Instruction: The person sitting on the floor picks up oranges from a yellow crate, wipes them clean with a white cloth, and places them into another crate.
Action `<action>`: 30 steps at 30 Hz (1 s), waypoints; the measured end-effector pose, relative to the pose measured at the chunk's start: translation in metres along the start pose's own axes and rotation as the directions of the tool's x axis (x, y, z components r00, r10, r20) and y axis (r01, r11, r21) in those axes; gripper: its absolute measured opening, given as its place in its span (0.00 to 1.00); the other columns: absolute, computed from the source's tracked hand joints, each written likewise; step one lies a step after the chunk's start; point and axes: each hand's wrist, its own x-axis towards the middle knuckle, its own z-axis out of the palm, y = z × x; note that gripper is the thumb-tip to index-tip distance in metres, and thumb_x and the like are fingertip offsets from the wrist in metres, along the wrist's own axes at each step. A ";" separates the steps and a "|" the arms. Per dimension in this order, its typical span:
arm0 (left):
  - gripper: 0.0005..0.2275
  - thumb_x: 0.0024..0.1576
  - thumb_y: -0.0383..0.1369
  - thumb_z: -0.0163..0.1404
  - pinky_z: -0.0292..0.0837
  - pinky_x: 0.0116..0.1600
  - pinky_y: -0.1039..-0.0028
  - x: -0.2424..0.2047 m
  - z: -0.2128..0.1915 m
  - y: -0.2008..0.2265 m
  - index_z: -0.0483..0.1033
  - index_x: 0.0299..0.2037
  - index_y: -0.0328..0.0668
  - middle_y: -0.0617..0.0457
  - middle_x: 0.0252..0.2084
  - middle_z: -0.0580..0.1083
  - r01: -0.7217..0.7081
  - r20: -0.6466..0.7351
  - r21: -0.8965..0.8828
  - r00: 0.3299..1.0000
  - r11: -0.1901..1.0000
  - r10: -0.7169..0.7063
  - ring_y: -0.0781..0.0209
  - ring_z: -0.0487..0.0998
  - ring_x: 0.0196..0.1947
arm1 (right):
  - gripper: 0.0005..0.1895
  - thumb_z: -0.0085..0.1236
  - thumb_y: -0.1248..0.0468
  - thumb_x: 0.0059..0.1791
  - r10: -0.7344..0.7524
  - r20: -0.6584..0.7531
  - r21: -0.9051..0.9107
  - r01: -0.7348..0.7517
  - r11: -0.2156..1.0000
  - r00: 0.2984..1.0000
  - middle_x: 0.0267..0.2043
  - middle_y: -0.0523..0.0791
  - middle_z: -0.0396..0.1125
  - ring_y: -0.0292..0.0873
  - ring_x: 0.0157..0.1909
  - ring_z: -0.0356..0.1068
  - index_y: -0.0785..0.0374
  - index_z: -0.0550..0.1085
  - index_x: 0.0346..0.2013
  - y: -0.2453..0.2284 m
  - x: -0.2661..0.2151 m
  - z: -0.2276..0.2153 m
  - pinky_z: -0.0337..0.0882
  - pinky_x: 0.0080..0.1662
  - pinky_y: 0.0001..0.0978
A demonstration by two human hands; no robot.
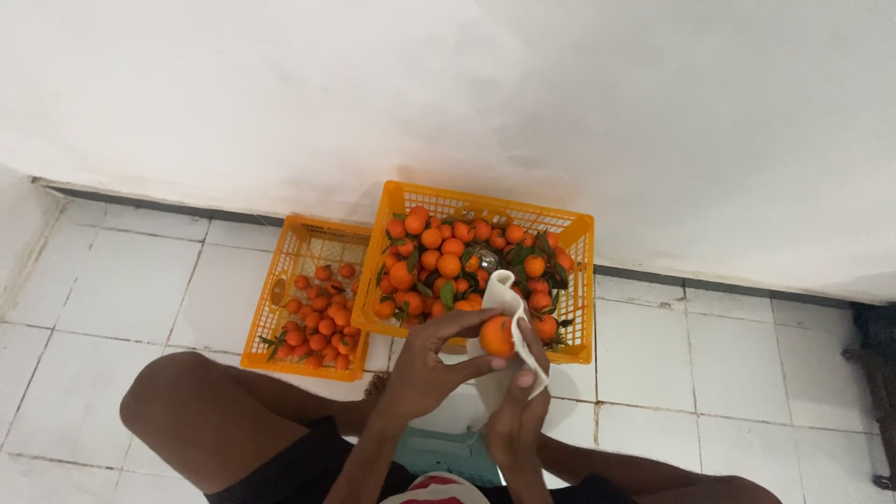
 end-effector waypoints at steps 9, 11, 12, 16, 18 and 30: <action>0.23 0.52 0.22 0.60 0.76 0.64 0.64 0.000 -0.014 -0.006 0.74 0.60 0.38 0.47 0.60 0.74 -0.031 0.172 -0.305 0.981 0.952 0.087 0.54 0.79 0.54 | 0.33 0.21 0.49 0.60 -0.053 0.057 0.023 0.052 0.998 0.997 0.70 0.60 0.58 0.56 0.68 0.63 0.72 0.57 0.68 -0.003 -0.002 -0.011 0.66 0.64 0.49; 0.23 0.53 0.22 0.59 0.77 0.64 0.65 0.000 -0.013 -0.013 0.73 0.61 0.39 0.48 0.60 0.74 0.006 0.192 -0.271 0.980 0.963 0.047 0.55 0.79 0.54 | 0.33 0.20 0.49 0.59 0.029 0.059 0.030 -0.031 0.999 0.998 0.69 0.59 0.60 0.55 0.67 0.64 0.71 0.59 0.67 -0.020 0.006 -0.009 0.66 0.63 0.48; 0.24 0.53 0.22 0.59 0.77 0.64 0.66 0.000 -0.013 -0.015 0.72 0.62 0.39 0.49 0.60 0.74 0.042 0.210 -0.235 0.978 0.971 0.009 0.56 0.79 0.54 | 0.33 0.19 0.50 0.58 0.109 0.063 0.038 -0.111 0.993 0.992 0.68 0.57 0.62 0.54 0.66 0.66 0.70 0.61 0.67 -0.028 0.010 -0.009 0.65 0.63 0.47; 0.24 0.52 0.27 0.60 0.81 0.57 0.64 0.004 -0.015 -0.011 0.74 0.61 0.40 0.41 0.54 0.81 0.083 0.122 -0.241 0.991 0.967 -0.055 0.52 0.84 0.51 | 0.34 0.21 0.49 0.57 0.146 0.029 -0.062 -0.144 0.988 0.989 0.64 0.58 0.66 0.53 0.59 0.70 0.69 0.61 0.67 -0.024 0.005 -0.011 0.68 0.56 0.48; 0.23 0.54 0.25 0.59 0.79 0.63 0.64 0.002 -0.020 -0.014 0.74 0.62 0.42 0.47 0.56 0.79 0.081 0.241 -0.178 0.970 0.981 -0.036 0.55 0.82 0.55 | 0.40 0.23 0.40 0.54 0.254 0.024 0.087 -0.255 0.963 0.967 0.59 0.54 0.69 0.52 0.59 0.72 0.65 0.61 0.68 -0.015 0.004 -0.011 0.72 0.55 0.48; 0.23 0.53 0.27 0.60 0.78 0.61 0.64 0.000 -0.019 -0.014 0.74 0.61 0.43 0.47 0.54 0.80 0.110 0.263 -0.196 0.963 0.974 -0.056 0.56 0.82 0.53 | 0.39 0.24 0.42 0.53 0.480 0.019 0.091 -0.480 0.872 0.877 0.56 0.55 0.70 0.51 0.55 0.70 0.69 0.67 0.63 -0.008 0.008 -0.015 0.68 0.54 0.47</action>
